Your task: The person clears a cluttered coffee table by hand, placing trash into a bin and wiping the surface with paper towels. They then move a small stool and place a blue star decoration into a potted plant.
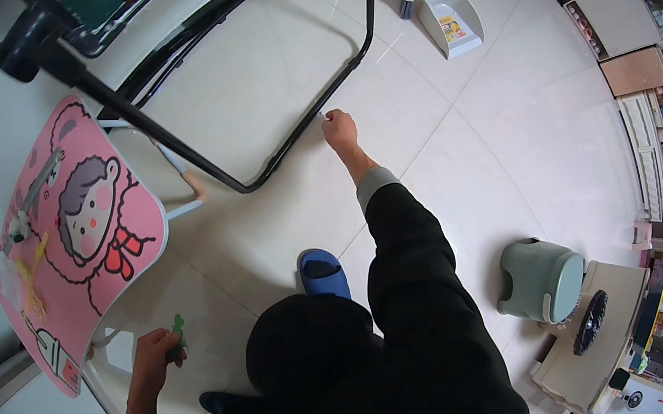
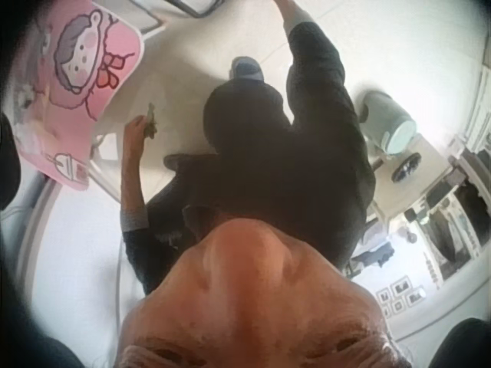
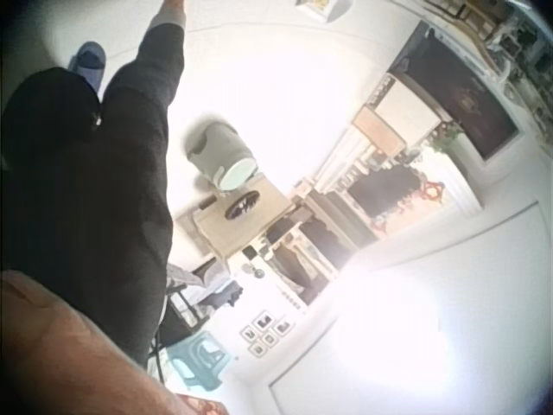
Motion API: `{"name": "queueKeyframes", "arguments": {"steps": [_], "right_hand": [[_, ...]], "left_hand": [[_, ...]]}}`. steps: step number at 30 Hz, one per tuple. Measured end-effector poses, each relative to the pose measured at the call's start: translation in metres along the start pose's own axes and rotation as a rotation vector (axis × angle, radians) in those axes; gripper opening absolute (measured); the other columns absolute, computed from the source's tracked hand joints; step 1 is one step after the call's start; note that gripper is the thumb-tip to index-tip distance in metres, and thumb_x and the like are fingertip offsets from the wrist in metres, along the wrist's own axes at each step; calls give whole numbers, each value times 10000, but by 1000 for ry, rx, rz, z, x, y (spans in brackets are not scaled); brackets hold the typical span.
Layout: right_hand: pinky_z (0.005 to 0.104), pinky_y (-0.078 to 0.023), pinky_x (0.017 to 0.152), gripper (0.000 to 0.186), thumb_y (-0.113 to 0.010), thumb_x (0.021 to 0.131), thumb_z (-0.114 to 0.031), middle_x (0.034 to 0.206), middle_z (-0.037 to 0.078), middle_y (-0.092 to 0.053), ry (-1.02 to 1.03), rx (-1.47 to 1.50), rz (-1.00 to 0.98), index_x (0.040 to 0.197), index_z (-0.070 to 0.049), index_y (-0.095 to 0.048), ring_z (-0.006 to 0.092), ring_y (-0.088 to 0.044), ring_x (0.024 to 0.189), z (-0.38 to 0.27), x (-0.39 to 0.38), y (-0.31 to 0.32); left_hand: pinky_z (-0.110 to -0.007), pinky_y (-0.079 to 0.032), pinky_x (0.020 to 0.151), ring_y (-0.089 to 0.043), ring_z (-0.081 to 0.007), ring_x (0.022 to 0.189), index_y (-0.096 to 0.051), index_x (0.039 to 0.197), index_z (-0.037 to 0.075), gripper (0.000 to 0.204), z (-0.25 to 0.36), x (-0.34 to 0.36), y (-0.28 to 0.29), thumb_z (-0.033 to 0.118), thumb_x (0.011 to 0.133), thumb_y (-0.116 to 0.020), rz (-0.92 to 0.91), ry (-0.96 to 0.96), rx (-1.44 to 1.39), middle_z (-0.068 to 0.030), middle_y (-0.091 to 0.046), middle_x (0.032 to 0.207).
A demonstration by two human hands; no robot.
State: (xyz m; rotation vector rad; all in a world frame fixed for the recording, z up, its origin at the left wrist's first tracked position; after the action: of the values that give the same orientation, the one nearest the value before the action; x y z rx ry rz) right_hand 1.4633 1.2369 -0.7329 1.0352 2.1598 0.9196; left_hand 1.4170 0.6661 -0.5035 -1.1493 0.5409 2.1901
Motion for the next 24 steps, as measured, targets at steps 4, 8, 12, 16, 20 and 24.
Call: {"name": "queueKeyframes", "arguments": {"steps": [4,8,12,16,20,24], "right_hand": [[409,-512,812,314,-608,815,-213,946,192,-678,66,-151,119,1052,-11,-645,323,-652,900,-4,20,-13],[423,-504,817,277,-618,804,-237,922,203,-663,82,-197,39,962,-10,-639,345,-631,908,-10,23,-14],[430,-497,777,260,-629,786,-240,894,206,-634,-11,-72,-42,915,-15,-627,363,-615,881,-16,28,13],[442,-486,799,217,-572,780,-192,969,189,-635,306,-174,-19,906,-23,-626,366,-609,908,-53,42,34],[481,-424,856,243,-588,768,-210,1002,123,-669,416,-778,-82,956,-82,-673,303,-612,979,-88,60,19],[525,-342,937,232,-578,840,-192,1096,63,-680,332,-981,-276,1028,-134,-701,263,-597,1066,-97,66,-6]], "left_hand": [[-273,-438,544,-556,-156,561,-590,753,-25,211,7,5,-5,166,841,-589,39,3,-1,-104,-595,651],[-274,-438,547,-560,-154,575,-591,751,-24,211,13,11,-12,165,845,-586,70,0,-12,-105,-599,659],[-277,-442,553,-562,-155,579,-594,752,-31,212,12,12,-16,160,843,-588,55,7,7,-109,-603,664],[-287,-464,539,-587,-178,591,-575,752,-30,194,5,11,-16,144,839,-579,71,45,46,-116,-597,677],[-293,-467,533,-590,-184,583,-573,750,-39,194,2,12,-14,139,828,-579,75,52,49,-122,-596,673],[-295,-476,535,-596,-190,583,-578,759,-41,189,1,7,-11,136,824,-583,120,50,33,-123,-600,676]]}}
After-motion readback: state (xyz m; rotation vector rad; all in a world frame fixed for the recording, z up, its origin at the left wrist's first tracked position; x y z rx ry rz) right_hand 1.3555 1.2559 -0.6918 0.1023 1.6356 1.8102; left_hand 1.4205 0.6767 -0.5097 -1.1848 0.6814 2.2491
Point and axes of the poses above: each hand's wrist, its own x-axis towards the middle knuckle, its own y-axis out of the back of the hand, z = x × y, the point moved 3 cm from there along x, towards the middle knuckle
